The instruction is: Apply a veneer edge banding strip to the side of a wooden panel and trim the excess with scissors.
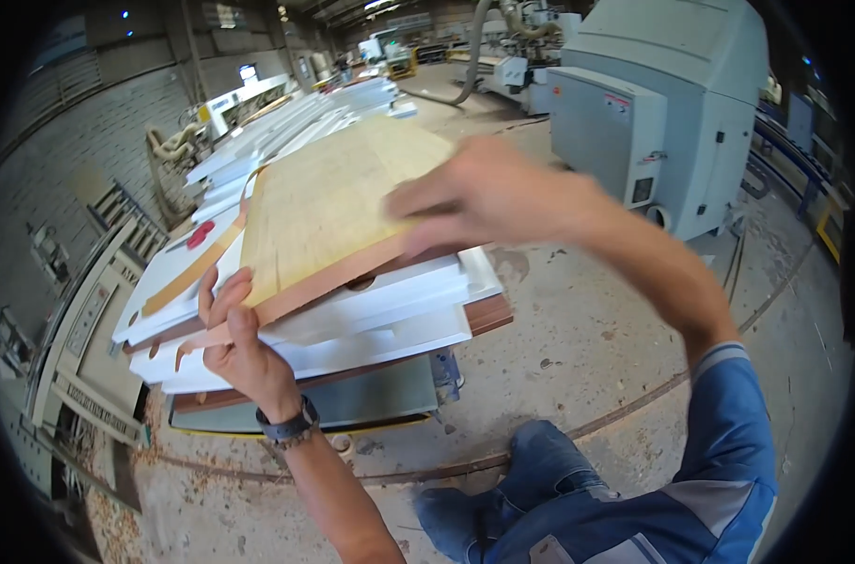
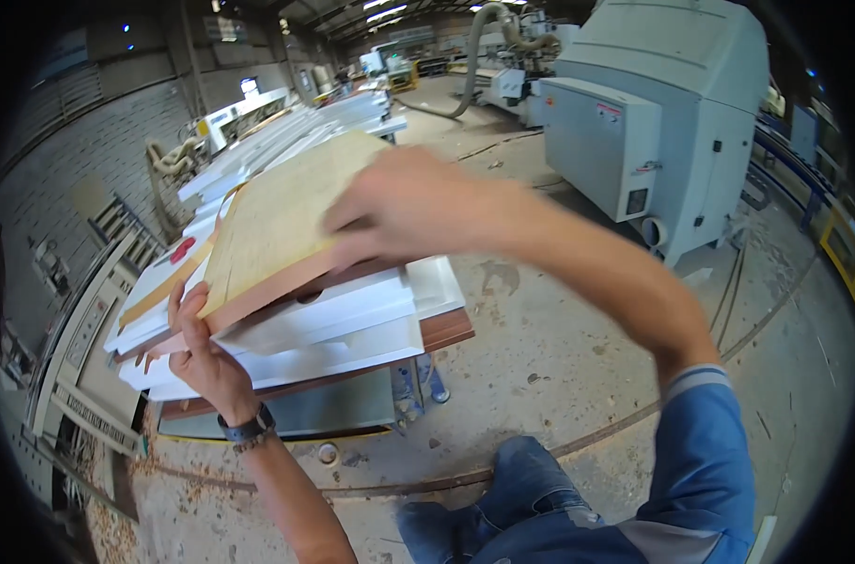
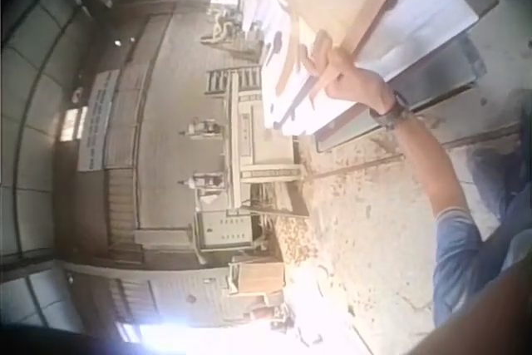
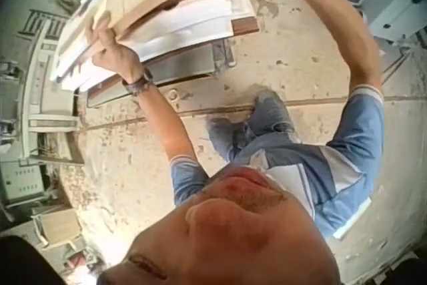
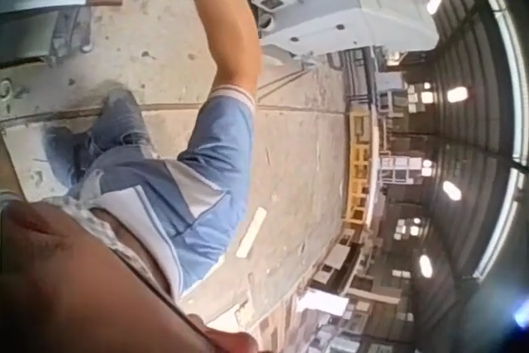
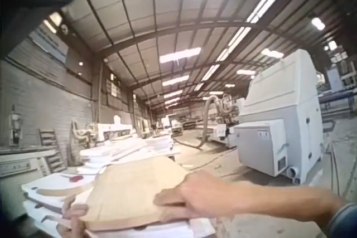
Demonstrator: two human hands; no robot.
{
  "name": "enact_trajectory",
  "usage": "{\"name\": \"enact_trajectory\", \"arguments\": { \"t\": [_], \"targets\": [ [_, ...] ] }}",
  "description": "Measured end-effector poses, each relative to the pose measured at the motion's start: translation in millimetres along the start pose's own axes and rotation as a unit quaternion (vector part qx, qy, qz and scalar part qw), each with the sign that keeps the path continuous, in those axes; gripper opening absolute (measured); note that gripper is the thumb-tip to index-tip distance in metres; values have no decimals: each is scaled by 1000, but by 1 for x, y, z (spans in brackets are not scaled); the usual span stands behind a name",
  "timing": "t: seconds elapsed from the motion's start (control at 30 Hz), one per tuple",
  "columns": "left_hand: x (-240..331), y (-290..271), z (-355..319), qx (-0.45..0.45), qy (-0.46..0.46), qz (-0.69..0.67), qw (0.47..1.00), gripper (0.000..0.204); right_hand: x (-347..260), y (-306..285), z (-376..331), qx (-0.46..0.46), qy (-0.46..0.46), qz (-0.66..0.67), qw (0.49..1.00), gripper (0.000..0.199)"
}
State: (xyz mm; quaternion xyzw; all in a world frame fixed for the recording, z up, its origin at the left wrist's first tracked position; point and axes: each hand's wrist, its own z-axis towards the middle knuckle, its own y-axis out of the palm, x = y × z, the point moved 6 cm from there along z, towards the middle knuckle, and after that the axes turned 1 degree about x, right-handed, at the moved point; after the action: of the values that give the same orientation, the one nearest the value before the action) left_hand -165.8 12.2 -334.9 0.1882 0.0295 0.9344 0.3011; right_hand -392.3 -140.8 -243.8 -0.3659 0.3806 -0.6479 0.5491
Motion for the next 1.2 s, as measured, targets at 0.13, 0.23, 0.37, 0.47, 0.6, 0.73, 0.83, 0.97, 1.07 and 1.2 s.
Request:
{"name": "enact_trajectory", "arguments": {
  "t": [0.13,0.23,0.37,0.47,0.6,0.73,0.83,0.97,1.07,1.2],
  "targets": [
    [-2,5,5,-11,2,-70,998,28,72,-24,-52,143,-114,17,983,28],
    [-6,4,1,-2,-28,-105,994,31,62,-16,-35,140,-139,60,978,29],
    [-4,11,-4,-23,-7,-92,995,40,0,13,13,164,-162,22,973,39],
    [-2,11,-4,-20,-36,-140,989,58,-44,32,47,170,-158,46,972,44],
    [6,9,-15,-31,-40,-133,990,53,-80,44,69,167,-138,8,976,27],
    [6,-8,-34,54,-84,-90,991,33,-73,47,64,199,-149,24,968,28],
    [-2,-21,-37,106,-97,-88,986,21,-76,44,62,210,-160,16,964,28],
    [0,-21,-31,102,-93,-112,984,14,-75,49,57,225,-158,-36,961,34],
    [15,-15,-27,64,-37,-30,997,17,-74,45,48,250,-213,-55,943,33],
    [68,2,-21,-78,140,41,986,27,-71,12,5,314,-282,-73,904,33]
  ]
}}
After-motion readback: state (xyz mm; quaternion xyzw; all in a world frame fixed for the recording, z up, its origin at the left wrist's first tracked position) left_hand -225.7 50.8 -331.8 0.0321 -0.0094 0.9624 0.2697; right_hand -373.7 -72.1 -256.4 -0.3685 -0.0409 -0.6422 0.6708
